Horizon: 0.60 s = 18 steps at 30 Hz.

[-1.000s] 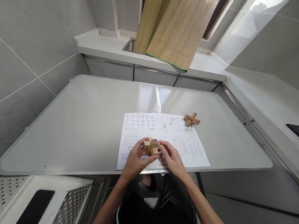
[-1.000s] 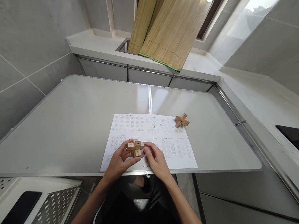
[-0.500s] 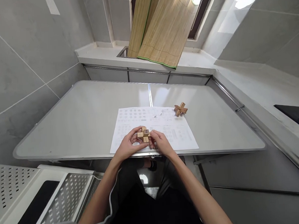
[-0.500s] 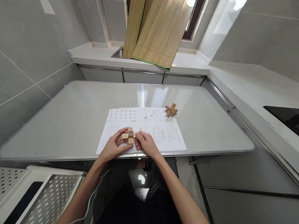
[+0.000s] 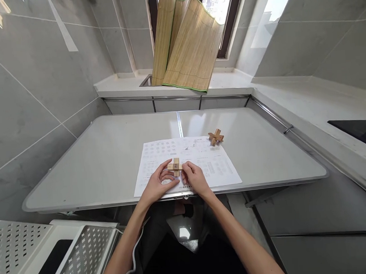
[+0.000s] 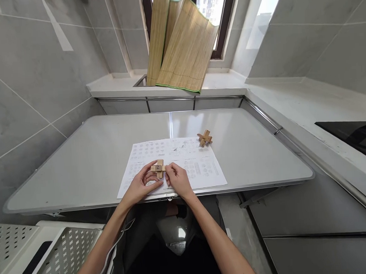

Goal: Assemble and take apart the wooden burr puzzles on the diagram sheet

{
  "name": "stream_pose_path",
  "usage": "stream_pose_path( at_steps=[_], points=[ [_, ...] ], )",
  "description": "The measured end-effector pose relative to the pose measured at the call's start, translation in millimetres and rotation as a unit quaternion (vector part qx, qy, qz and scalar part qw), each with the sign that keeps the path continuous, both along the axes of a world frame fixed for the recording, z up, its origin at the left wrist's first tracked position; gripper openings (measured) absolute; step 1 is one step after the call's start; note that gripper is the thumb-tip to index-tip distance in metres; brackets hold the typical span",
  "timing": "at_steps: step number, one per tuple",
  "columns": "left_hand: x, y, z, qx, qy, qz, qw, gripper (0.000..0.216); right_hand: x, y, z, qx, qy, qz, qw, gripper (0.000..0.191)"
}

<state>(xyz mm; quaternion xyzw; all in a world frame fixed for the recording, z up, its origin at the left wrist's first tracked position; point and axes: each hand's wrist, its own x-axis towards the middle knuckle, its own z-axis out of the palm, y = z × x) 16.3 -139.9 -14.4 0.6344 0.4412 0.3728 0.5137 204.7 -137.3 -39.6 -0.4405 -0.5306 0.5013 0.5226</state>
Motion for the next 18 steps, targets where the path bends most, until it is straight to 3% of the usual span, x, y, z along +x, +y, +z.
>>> stream_pose_path(
  at_steps=[4, 8, 14, 16, 18],
  points=[
    [0, 2, -1.8, 0.02, 0.001, 0.006, 1.0, 0.071, 21, 7, 0.0, -0.009, -0.036, -0.111, 0.993, 0.051],
    [0, 2, -2.5, 0.025, 0.028, 0.014, 0.999, 0.054, 75, 26, 2.0, -0.033, -0.11, -0.226, 0.967, 0.049],
    [-15, 9, 0.8, 0.073, 0.101, 0.012, 0.992, 0.04, 145, 54, 3.0, -0.076, -0.224, -0.293, 0.926, 0.043],
    [-33, 18, 0.1, 0.133, 0.198, 0.032, 0.971, 0.041, 154, 59, 0.9, -0.087, -0.249, -0.297, 0.918, 0.042],
    [-57, 30, -2.0, 0.22, 0.333, 0.057, 0.915, 0.044, 156, 63, -1.9, -0.093, -0.269, -0.3, 0.911, 0.042]
  ],
)
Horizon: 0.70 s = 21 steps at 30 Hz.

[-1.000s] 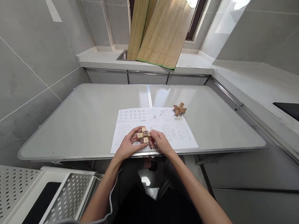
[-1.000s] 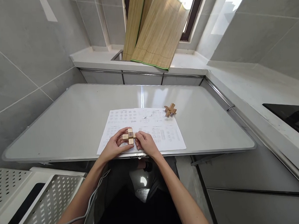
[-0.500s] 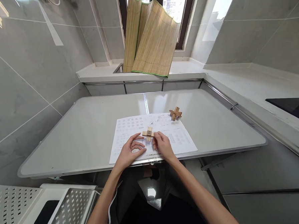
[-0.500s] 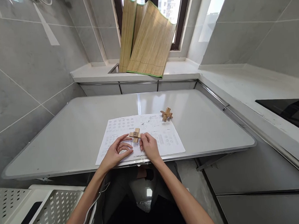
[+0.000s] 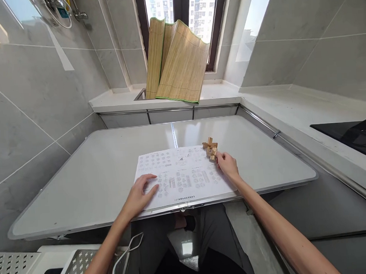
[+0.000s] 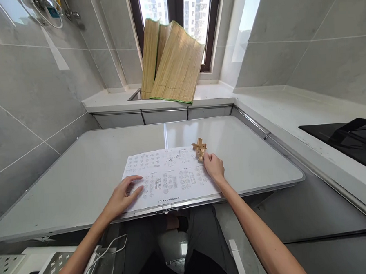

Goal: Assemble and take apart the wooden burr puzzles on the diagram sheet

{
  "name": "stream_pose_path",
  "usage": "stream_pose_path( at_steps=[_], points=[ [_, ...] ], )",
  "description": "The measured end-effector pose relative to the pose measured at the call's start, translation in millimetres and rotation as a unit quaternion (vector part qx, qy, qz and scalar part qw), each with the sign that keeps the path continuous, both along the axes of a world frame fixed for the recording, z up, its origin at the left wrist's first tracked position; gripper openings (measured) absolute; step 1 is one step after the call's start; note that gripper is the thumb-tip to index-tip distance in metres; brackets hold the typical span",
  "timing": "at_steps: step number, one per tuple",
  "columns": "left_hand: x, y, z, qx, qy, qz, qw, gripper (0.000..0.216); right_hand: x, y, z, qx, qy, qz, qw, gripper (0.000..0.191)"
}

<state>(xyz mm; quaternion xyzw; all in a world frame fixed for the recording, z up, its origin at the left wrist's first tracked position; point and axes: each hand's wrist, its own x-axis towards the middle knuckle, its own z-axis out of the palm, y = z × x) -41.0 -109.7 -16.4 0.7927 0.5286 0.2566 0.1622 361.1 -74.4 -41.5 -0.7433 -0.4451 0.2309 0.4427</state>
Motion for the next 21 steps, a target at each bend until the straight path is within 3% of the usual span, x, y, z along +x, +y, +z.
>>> stream_pose_path(
  at_steps=[4, 7, 14, 21],
  points=[
    [-51, 24, -3.4, 0.04, 0.075, 0.081, 0.993, 0.058, -2, 2, -4.7, 0.004, -0.027, -0.004, 1.0, 0.042],
    [-73, 36, -4.4, 0.042, 0.12, 0.119, 0.985, 0.067, -4, -6, -8.9, 0.032, -0.039, 0.005, 0.999, 0.039],
    [-73, 45, -8.6, 0.029, 0.183, 0.137, 0.973, 0.071, -5, -44, -24.8, 0.109, -0.072, 0.085, 0.988, 0.022],
    [-70, 43, -5.8, 0.026, 0.202, 0.144, 0.968, 0.072, -11, -47, -20.0, 0.108, -0.115, 0.134, 0.978, 0.021]
  ],
)
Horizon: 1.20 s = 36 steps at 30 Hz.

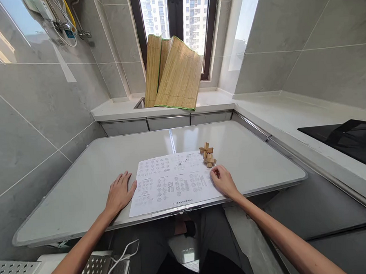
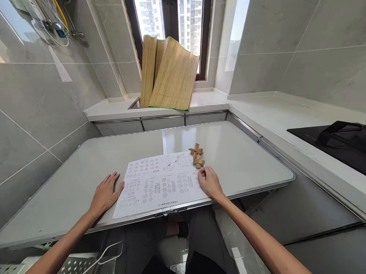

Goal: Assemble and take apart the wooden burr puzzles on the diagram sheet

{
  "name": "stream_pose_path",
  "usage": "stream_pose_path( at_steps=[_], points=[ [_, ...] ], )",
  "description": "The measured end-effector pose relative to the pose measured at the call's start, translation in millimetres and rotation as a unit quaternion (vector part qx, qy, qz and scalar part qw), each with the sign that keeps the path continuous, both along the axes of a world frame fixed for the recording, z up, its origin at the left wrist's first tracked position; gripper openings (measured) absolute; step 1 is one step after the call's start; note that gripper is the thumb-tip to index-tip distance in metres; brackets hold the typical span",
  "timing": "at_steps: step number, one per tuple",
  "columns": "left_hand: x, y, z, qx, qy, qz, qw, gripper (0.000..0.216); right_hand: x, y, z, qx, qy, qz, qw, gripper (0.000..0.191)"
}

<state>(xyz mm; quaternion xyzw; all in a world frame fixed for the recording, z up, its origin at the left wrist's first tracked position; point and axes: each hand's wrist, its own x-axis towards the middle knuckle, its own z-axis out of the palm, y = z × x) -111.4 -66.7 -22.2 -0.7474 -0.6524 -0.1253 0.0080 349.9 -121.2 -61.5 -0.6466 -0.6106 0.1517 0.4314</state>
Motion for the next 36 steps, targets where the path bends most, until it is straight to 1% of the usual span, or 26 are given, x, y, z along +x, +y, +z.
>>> stream_pose_path(
  at_steps=[4, 12, 18, 23, 30, 36],
  points=[
    [0, 0, 0.3, 0.004, 0.004, -0.001, 1.0, 0.068, -2, -1, 1.2, -0.005, -0.029, 0.008, 1.0, 0.025],
    [-1, 0, -0.9, 0.018, 0.007, 0.001, 1.0, 0.062, -4, -3, -5.6, -0.014, -0.099, 0.025, 0.995, 0.035],
    [0, 2, 0.3, 0.019, 0.007, 0.001, 1.0, 0.063, -12, -4, -6.4, 0.007, -0.196, 0.068, 0.978, 0.027],
    [-2, 11, -1.1, 0.007, 0.005, -0.004, 1.0, 0.067, -20, -6, -5.3, 0.025, -0.255, 0.096, 0.962, 0.022],
    [-6, 19, -3.5, -0.009, 0.011, -0.006, 1.0, 0.079, -20, -7, -6.6, 0.044, -0.269, 0.096, 0.957, 0.018],
    [-5, 18, -2.5, 0.001, 0.01, -0.002, 1.0, 0.078, -19, -4, -11.2, 0.054, -0.27, 0.087, 0.957, 0.016]
  ],
)
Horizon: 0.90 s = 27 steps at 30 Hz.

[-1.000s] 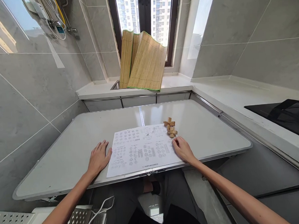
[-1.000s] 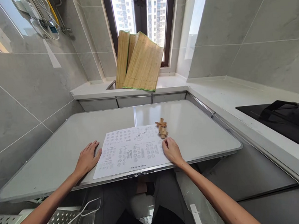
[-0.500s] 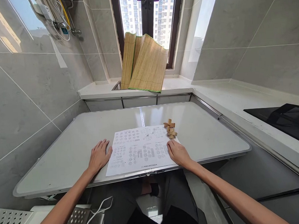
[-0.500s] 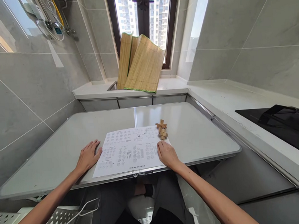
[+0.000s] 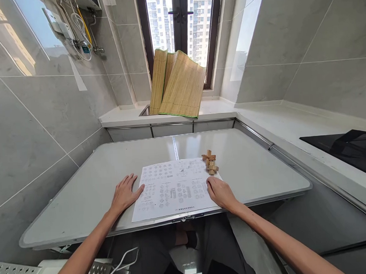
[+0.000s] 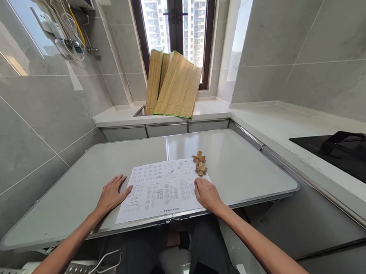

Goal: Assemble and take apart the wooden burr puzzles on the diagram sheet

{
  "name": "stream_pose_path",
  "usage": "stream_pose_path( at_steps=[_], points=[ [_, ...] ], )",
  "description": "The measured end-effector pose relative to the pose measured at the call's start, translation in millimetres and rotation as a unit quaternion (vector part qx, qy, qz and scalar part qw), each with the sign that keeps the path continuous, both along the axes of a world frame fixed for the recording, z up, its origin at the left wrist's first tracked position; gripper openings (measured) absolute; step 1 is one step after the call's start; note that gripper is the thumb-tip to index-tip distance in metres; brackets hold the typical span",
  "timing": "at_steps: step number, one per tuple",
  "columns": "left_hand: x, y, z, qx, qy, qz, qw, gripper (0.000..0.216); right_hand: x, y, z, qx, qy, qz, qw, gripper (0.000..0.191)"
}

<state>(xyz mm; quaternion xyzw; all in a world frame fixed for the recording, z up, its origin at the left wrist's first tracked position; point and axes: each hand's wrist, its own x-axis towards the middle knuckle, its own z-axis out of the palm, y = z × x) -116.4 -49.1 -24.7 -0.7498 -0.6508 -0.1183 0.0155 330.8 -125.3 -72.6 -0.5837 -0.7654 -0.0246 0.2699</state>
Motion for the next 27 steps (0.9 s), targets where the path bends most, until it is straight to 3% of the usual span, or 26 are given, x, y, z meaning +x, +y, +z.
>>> stream_pose_path(
  at_steps=[8, 27],
  points=[
    [-0.3, -1.0, -2.2, 0.019, 0.004, 0.0, 1.0, 0.066, -1.6, 0.3, 0.6, 0.001, 0.004, -0.002, 1.0, 0.016],
    [-0.1, -1.6, -4.6, 0.024, 0.002, 0.009, 1.0, 0.062, -2.7, -1.2, 1.4, -0.006, 0.001, -0.006, 1.0, 0.016]
  ],
)
